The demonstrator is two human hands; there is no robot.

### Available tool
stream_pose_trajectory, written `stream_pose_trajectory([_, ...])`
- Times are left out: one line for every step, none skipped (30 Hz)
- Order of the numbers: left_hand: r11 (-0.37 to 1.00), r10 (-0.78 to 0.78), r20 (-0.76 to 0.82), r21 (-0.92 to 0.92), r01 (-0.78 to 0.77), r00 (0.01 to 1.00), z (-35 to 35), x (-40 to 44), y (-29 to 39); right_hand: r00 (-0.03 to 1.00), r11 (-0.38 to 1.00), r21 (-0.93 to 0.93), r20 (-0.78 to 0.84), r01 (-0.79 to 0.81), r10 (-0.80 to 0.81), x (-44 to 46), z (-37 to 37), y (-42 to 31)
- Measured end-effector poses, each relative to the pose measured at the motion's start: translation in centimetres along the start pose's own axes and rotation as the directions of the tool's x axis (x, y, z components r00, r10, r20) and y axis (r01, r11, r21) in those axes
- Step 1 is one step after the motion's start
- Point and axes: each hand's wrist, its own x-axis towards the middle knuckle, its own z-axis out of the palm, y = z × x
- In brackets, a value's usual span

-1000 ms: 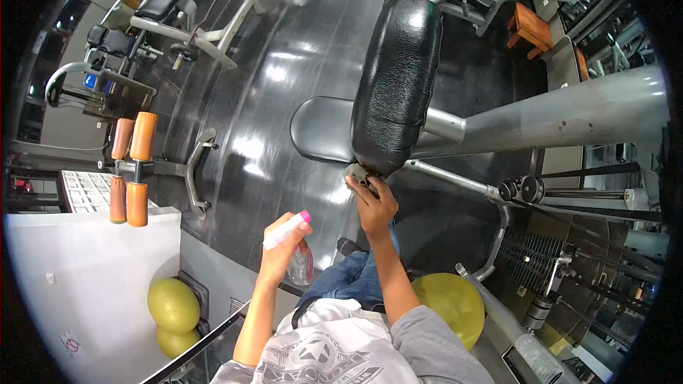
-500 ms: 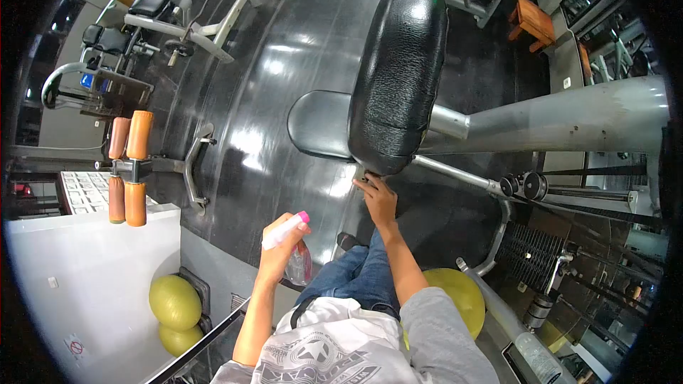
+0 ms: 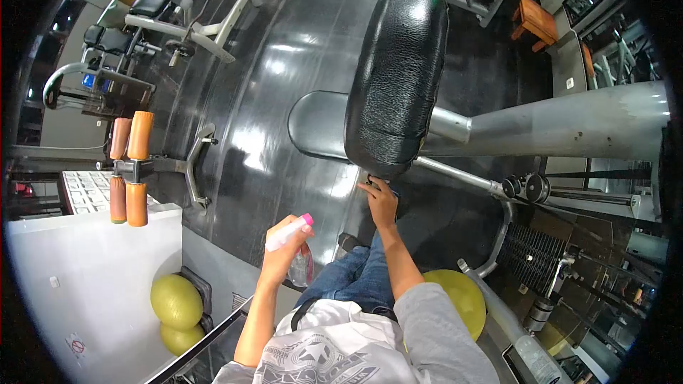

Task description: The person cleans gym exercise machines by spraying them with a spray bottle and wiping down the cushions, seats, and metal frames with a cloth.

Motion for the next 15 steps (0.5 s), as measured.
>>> stream_pose_trajectory([1.0, 0.0, -0.004, -0.003, 0.0, 1.0, 0.0, -0.1, 0.0, 0.998, 0.999, 0.001, 0.032, -0.052, 0.052, -0.1, 0.2, 0.5])
stream_pose_trajectory([1.0, 0.001, -0.005, -0.013, -0.001, 1.0, 0.0, -0.1, -0.1, 0.998, 0.999, 0.0, 0.034, -0.048, 0.048, -0.2, 0.4, 0.9])
stream_pose_trajectory([1.0, 0.003, -0.004, -0.025, -0.003, 1.0, 0.0, -0.1, -0.1, 0.998, 0.999, -0.013, 0.052, -0.031, 0.031, 0.0, 0.1, 0.9])
stream_pose_trajectory([0.999, 0.007, -0.004, -0.032, -0.007, 1.0, 0.0, -0.2, -0.1, 0.998, 1.0, -0.028, 0.069, -0.012, 0.014, 0.2, -0.2, 0.9])
stream_pose_trajectory([0.999, 0.006, -0.001, -0.039, -0.006, 1.0, -0.1, -0.1, -0.2, 0.998, 0.999, -0.035, 0.067, -0.002, 0.004, 0.3, -0.6, 0.7])
stream_pose_trajectory([0.999, 0.007, 0.002, -0.049, -0.007, 1.0, -0.1, -0.1, -0.2, 0.997, 1.0, 0.027, 0.071, 0.005, -0.007, 0.2, -1.8, -0.3])
stream_pose_trajectory([0.998, 0.018, 0.002, -0.065, -0.018, 1.0, 0.0, 0.0, -0.1, 0.997, 0.996, 0.088, 0.074, 0.014, -0.021, 0.2, -3.0, -1.3])
stream_pose_trajectory([0.996, 0.03, -0.006, -0.086, -0.03, 1.0, 0.0, 0.1, -0.1, 0.997, 0.997, 0.076, 0.071, 0.032, -0.038, 0.3, -4.3, -2.5])
stream_pose_trajectory([0.993, 0.043, -0.015, -0.108, -0.044, 0.999, 0.1, 0.1, 0.0, 0.999, 0.991, 0.131, 0.043, 0.008, -0.013, 0.4, -5.7, -3.8])
stream_pose_trajectory([0.99, 0.057, -0.016, -0.126, -0.058, 0.998, 0.1, 0.2, 0.1, 1.0, 0.982, 0.187, 0.017, -0.015, 0.012, 0.7, -7.4, -5.3])
stream_pose_trajectory([0.987, 0.066, -0.018, -0.149, -0.068, 0.998, 0.2, 0.2, 0.2, 1.0, 0.967, 0.254, -0.019, 0.01, -0.006, 1.6, -10.0, -7.7])
stream_pose_trajectory([0.982, 0.077, -0.019, -0.17, -0.079, 0.997, 0.2, 0.3, 0.5, 0.999, 0.97, 0.242, -0.027, 0.031, -0.025, 2.2, -11.9, -9.3])
stream_pose_trajectory([0.978, 0.095, -0.018, -0.186, -0.097, 0.995, 0.2, 0.4, 0.8, 0.998, 0.941, 0.337, -0.063, -0.007, 0.031, 2.7, -13.5, -10.6])
stream_pose_trajectory([0.979, 0.116, -0.017, -0.166, -0.117, 0.993, 0.2, 0.4, 1.2, 0.991, 0.901, 0.431, -0.095, -0.04, 0.09, 3.1, -15.1, -11.9])
stream_pose_trajectory([0.98, 0.135, -0.015, -0.145, -0.136, 0.991, 0.3, 0.4, 1.6, 0.988, 0.906, 0.404, -0.035, -0.124, 0.15, 3.4, -16.9, -13.1])
